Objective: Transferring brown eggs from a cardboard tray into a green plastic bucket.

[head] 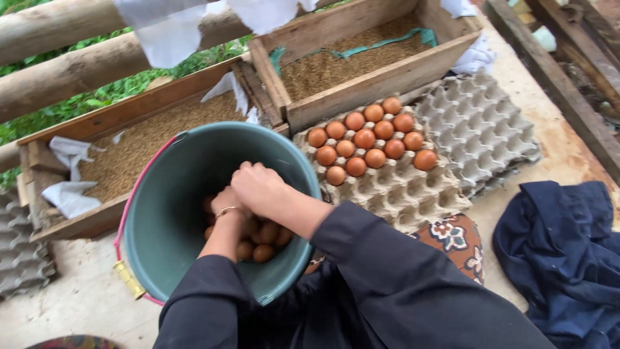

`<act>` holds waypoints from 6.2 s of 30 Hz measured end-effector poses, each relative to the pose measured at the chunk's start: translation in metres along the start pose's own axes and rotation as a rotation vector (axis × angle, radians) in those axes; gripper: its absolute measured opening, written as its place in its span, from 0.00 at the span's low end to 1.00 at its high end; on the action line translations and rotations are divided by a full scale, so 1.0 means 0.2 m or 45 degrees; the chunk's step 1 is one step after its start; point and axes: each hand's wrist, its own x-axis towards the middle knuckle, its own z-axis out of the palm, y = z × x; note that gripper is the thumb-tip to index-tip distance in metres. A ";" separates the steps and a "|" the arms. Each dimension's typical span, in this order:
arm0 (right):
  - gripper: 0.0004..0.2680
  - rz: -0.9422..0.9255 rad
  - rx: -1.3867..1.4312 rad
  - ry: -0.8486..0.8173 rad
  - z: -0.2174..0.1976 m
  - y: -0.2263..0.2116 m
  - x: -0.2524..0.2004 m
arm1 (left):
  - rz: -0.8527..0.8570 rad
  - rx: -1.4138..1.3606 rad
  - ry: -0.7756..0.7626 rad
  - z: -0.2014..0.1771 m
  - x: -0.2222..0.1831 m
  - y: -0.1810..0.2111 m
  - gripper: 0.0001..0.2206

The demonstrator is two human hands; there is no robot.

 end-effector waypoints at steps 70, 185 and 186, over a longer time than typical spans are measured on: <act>0.14 0.558 0.391 0.765 -0.22 0.89 -0.95 | 0.228 0.080 0.018 0.18 -0.03 -0.29 0.14; 0.10 0.019 0.790 -0.965 -0.18 -0.04 -0.05 | 0.102 0.133 -0.276 0.00 -0.18 -0.18 0.15; 0.10 0.014 0.790 -0.964 -0.08 -0.08 -0.05 | 0.098 0.131 -0.273 0.01 -0.13 -0.20 0.15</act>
